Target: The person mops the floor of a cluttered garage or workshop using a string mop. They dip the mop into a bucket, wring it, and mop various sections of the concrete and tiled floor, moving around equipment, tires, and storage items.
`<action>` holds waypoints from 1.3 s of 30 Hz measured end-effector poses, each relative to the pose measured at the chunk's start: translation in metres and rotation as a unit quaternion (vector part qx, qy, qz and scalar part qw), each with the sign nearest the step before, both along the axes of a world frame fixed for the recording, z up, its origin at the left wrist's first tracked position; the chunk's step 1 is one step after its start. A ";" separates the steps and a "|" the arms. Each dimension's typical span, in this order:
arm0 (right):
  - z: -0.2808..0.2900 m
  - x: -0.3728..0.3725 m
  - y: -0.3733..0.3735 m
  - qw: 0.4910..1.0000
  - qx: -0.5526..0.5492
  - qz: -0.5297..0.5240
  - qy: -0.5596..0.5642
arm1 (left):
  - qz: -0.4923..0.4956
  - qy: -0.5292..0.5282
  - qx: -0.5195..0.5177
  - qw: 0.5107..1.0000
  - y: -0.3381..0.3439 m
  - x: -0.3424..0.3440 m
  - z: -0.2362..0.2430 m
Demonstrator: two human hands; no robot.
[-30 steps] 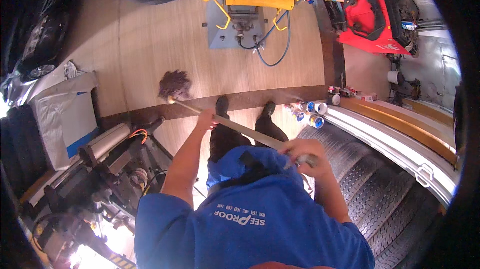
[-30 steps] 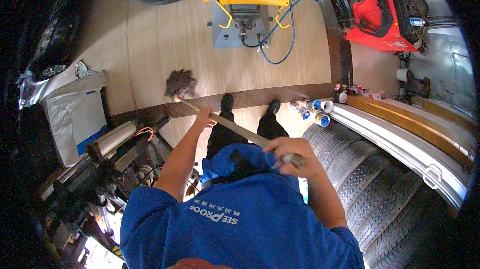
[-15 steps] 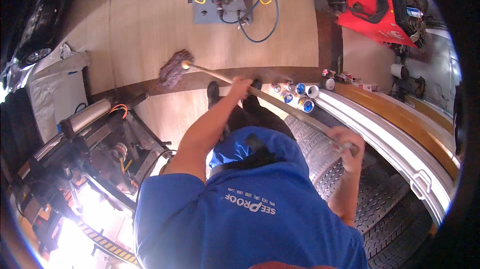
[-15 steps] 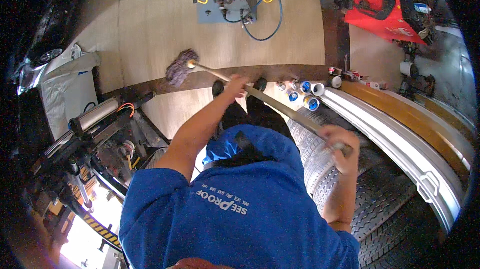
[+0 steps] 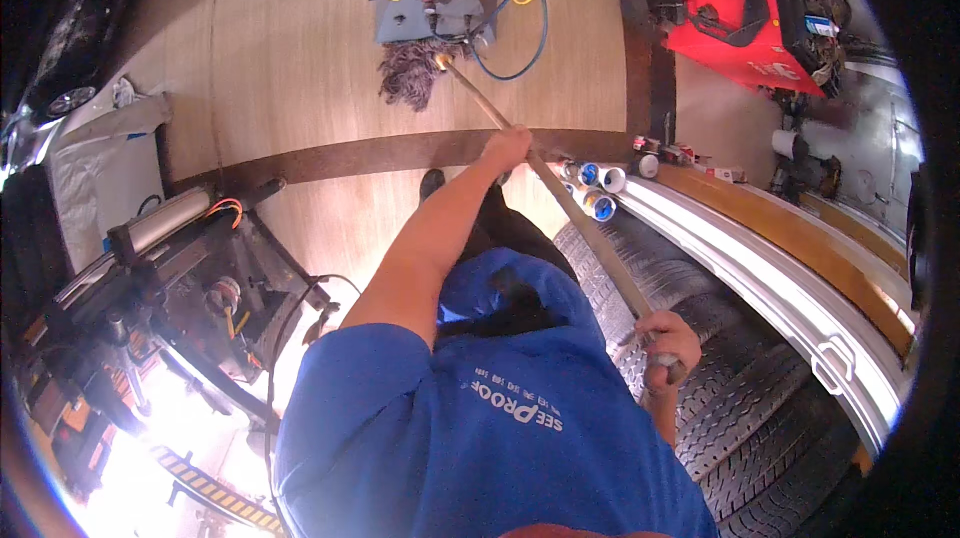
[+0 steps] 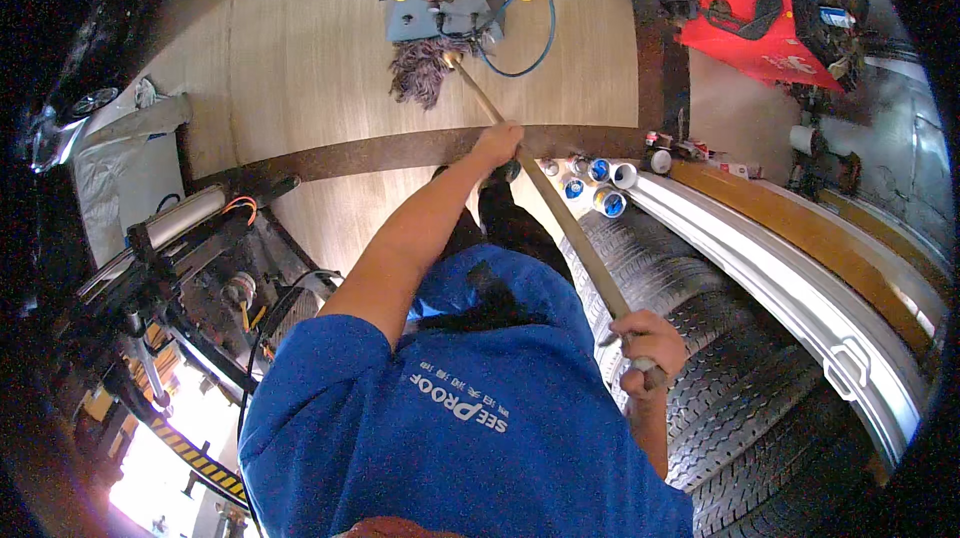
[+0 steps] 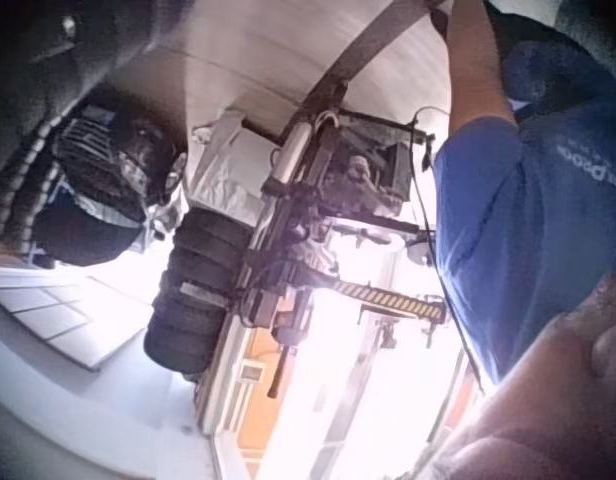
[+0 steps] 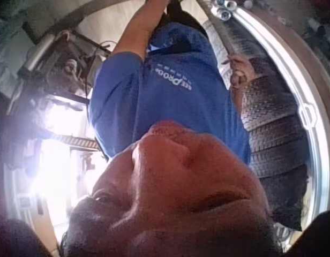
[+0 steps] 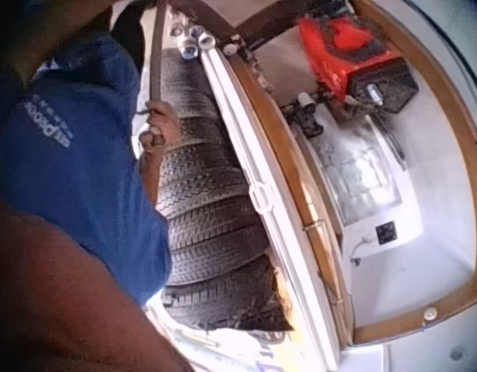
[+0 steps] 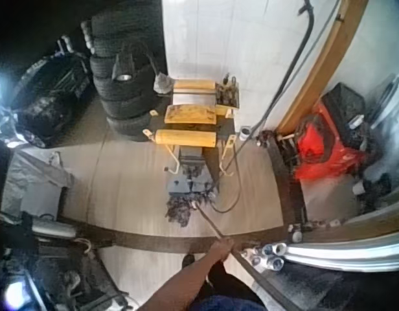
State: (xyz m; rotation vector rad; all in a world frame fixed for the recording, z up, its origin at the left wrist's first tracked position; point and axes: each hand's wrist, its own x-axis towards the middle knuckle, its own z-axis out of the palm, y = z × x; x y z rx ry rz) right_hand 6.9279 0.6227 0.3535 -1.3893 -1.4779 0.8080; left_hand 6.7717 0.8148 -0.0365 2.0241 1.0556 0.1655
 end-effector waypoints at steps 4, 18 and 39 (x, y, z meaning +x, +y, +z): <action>-0.012 -0.011 0.016 0.997 -0.037 0.049 0.039 | 0.032 0.028 0.040 0.998 0.000 -0.053 -0.011; -0.070 -0.039 0.058 0.938 -0.206 0.206 0.185 | 0.411 0.118 -0.479 0.767 -0.101 -0.231 -0.056; 0.059 0.053 -0.149 0.923 -0.160 -0.325 0.129 | -0.290 -0.011 -0.124 0.949 -0.109 0.136 0.050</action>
